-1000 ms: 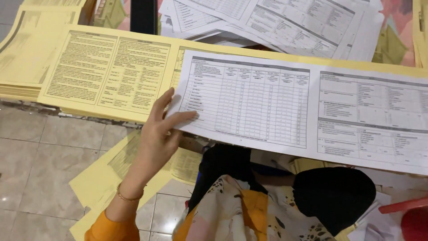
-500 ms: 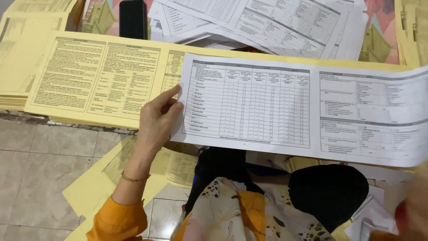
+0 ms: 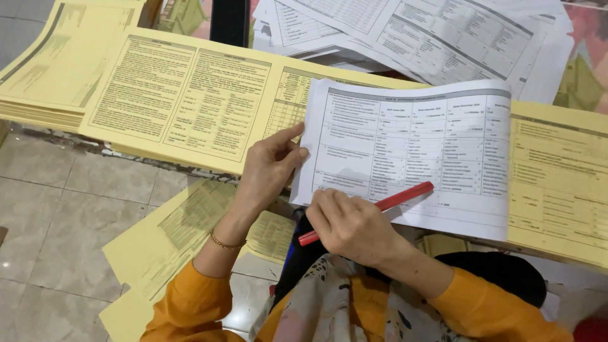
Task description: Reviewing and marking paper forms using a red marker
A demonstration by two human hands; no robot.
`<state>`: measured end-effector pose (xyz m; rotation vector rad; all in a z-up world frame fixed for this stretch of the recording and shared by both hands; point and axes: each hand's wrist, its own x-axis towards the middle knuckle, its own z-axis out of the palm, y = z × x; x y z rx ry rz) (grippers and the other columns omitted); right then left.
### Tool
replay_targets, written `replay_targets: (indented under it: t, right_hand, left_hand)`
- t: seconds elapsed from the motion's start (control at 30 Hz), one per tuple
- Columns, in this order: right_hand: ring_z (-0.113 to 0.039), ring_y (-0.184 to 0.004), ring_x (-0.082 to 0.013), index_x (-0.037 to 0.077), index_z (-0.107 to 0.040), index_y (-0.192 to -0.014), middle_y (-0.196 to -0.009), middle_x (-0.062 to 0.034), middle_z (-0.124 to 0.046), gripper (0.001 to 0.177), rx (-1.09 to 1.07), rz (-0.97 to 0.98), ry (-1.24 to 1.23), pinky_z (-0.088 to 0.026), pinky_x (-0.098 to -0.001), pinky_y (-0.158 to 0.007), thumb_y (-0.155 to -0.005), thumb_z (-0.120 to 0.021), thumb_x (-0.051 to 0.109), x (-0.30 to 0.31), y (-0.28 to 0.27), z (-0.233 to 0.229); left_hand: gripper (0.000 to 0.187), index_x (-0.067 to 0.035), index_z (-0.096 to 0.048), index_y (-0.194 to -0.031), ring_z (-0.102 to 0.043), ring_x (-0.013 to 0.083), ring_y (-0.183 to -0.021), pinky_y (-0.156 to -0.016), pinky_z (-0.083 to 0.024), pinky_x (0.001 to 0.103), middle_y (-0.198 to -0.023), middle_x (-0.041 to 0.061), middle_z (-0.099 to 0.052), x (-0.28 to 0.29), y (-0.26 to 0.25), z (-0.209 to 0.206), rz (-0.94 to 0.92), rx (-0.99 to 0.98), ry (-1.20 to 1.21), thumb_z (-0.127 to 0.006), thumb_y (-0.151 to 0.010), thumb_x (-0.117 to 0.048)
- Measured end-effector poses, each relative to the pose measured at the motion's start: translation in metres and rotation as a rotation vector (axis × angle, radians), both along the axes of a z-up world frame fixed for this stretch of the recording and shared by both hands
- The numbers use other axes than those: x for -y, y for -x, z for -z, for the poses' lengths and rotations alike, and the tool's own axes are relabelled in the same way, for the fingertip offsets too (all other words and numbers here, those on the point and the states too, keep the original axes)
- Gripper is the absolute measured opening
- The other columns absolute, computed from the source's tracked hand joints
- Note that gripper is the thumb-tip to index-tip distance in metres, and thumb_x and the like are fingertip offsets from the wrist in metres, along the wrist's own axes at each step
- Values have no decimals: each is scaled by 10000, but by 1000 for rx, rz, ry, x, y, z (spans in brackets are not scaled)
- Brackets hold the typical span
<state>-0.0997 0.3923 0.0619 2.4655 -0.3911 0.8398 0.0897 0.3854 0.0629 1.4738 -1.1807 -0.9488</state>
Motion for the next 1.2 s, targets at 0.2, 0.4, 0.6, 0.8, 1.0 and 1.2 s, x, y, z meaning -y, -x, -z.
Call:
replay_targets:
  t: [0.2, 0.4, 0.6, 0.8, 1.0, 1.2]
  right_hand:
    - [-601, -624, -175, 48, -661, -917, -802, -66, -574, 160, -18, 0, -235, -485, -248, -496, -944, -652, 205, 1, 9, 2]
    - [-522, -578, -75, 237, -707, -1279, -1021, -53, -661, 413, -156, 840, -236, -442, -166, -403, -1088, -584, 583, 42, 145, -41]
    - [-603, -798, -184, 163, -698, -1174, -1092, -72, -562, 373, -52, 720, -351, -486, -284, -437, -953, -756, 458, 44, 161, 1]
    - [-437, -854, -232, 95, -579, -1347, -967, -113, -508, 455, -43, 407, -624, -409, -308, -732, -906, -688, 122, 17, 196, 6]
    - [-458, -659, -153, 177, -601, -1241, -850, -70, -505, 329, -119, 393, -742, -487, -227, -559, -929, -615, 76, 37, 217, 13]
    - [-437, -716, -253, 19, -653, -1300, -883, -141, -470, 236, 54, 590, -756, -416, -355, -643, -1089, -570, 83, 164, 201, -4]
  left_hand:
    - [405, 71, -628, -1262, -664, 210, -637, -441, -569, 278, -796, 197, -704, 0, 2, -1, -4, 49, 10, -690, -864, 20]
    - [456, -13, -585, -1358, -553, 91, -618, -564, -508, 211, -756, 4, -653, -2, -10, -12, 19, 58, -76, -664, -911, -51]
    - [436, 13, -560, -1346, -631, 179, -632, -603, -508, 329, -754, 54, -697, -2, 10, -11, -1, 490, 51, -543, -919, -76]
    - [710, 85, -426, -1406, -330, 115, -430, -295, -273, 255, -902, 105, -556, -11, 34, 15, -138, 1247, 282, -533, -725, 253]
    - [632, 106, -421, -1447, -203, 78, -455, -331, -209, 233, -916, 79, -512, -13, 29, 15, -43, 1471, 362, -479, -833, 246]
    - [760, 61, -324, -1513, -191, 94, -459, -336, -189, 261, -905, 67, -515, -12, 24, 34, -66, 1421, 367, -508, -795, 231]
